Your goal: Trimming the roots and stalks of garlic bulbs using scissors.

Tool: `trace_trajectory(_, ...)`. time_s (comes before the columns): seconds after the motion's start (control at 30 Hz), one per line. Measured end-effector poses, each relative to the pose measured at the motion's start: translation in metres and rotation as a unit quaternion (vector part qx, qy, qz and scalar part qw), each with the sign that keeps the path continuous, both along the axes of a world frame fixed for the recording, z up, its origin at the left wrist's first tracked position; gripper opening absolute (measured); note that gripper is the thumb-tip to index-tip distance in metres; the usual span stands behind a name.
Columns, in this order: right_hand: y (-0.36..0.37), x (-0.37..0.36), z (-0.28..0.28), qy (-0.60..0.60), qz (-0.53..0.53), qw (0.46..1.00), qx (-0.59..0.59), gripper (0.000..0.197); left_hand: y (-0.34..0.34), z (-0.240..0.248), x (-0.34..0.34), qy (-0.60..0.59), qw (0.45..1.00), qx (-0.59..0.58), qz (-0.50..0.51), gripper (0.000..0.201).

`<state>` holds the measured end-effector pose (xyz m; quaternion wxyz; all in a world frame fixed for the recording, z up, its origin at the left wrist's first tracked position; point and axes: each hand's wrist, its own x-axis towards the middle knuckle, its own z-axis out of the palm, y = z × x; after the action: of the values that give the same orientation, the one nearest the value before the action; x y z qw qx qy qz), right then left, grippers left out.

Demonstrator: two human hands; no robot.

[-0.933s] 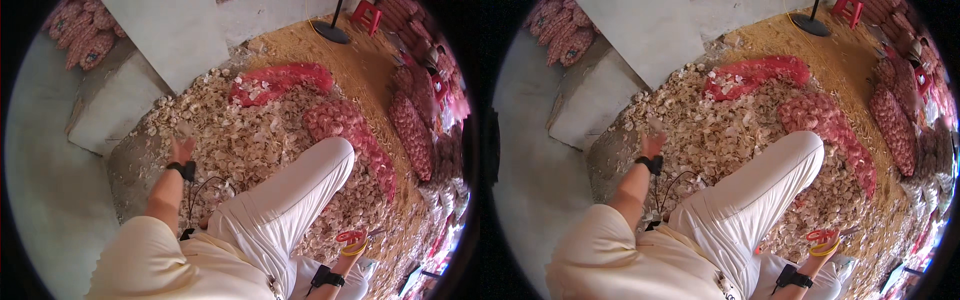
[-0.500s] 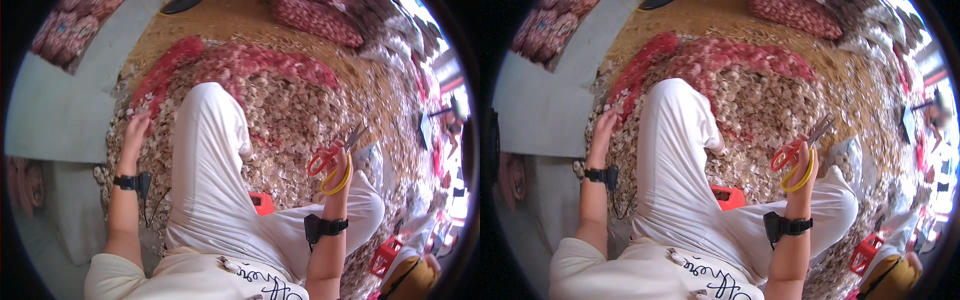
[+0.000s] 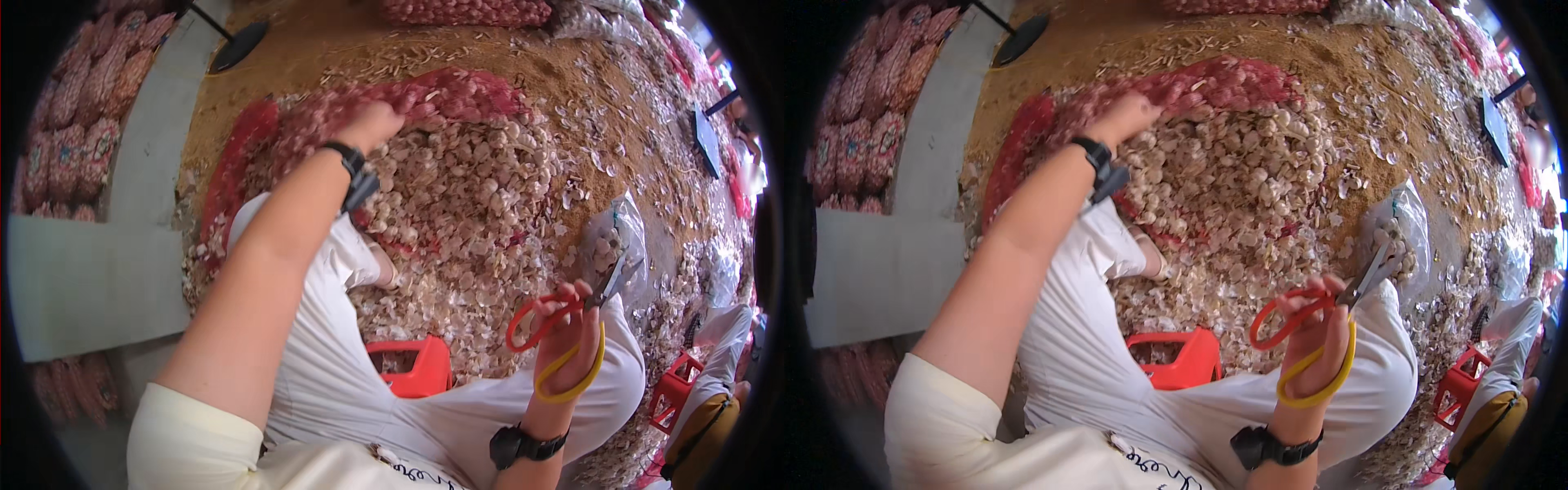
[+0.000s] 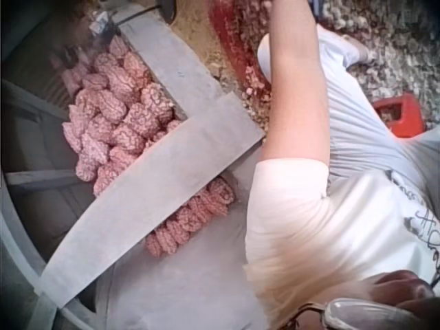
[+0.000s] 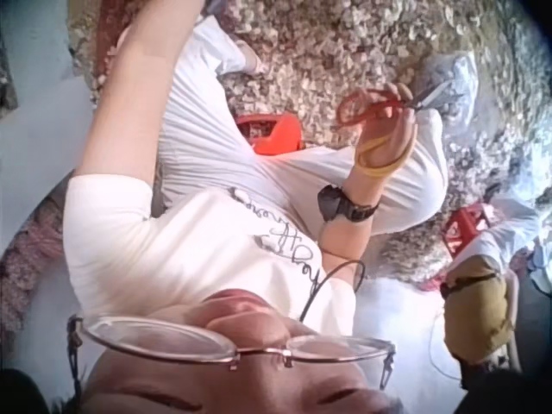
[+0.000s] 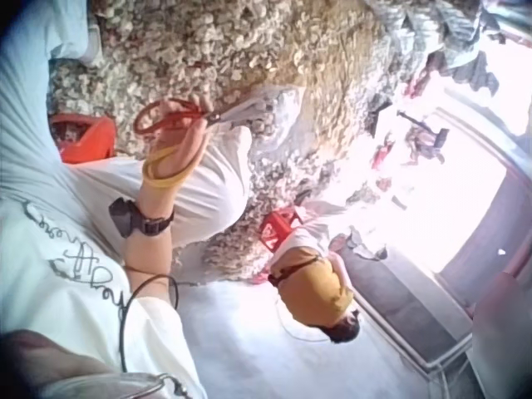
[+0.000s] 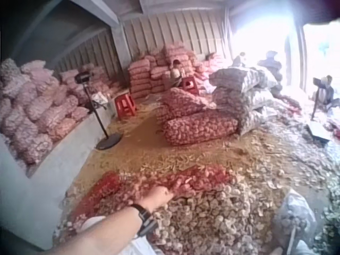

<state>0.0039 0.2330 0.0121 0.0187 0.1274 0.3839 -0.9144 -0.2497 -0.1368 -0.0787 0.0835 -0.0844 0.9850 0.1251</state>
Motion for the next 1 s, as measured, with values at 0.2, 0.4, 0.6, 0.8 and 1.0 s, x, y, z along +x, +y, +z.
trace_trajectory(0.2, 0.018, -0.003, 0.009, -0.049, -0.052, 0.996, 0.053, 0.043, 0.007, -0.102, 0.039, -0.093, 0.989, 0.017, 0.115, 0.060)
trace_trajectory(0.4, 0.017, -0.008, -0.008, -0.094, -0.069, 0.992, 0.044, 0.043, -0.015, -0.150, 0.025, -0.035, 0.994, -0.016, 0.102, 0.070)
trace_trajectory(0.6, 0.014, -0.014, -0.004, -0.160, -0.014, 0.980, 0.115, 0.060, -0.003, -0.149, 0.008, -0.097, 0.986, -0.085, 0.110, 0.081)
trace_trajectory(0.8, 0.010, -0.012, -0.006, -0.093, -0.029, 0.991, 0.089, 0.045, 0.028, -0.125, 0.006, -0.074, 0.992, 0.013, 0.105, 0.079)
trace_trajectory(1.0, 0.005, -0.003, 0.000, -0.068, -0.002, 0.993, 0.100, 0.042, 0.060, -0.081, 0.011, -0.046, 0.930, 0.334, 0.145, 0.055)
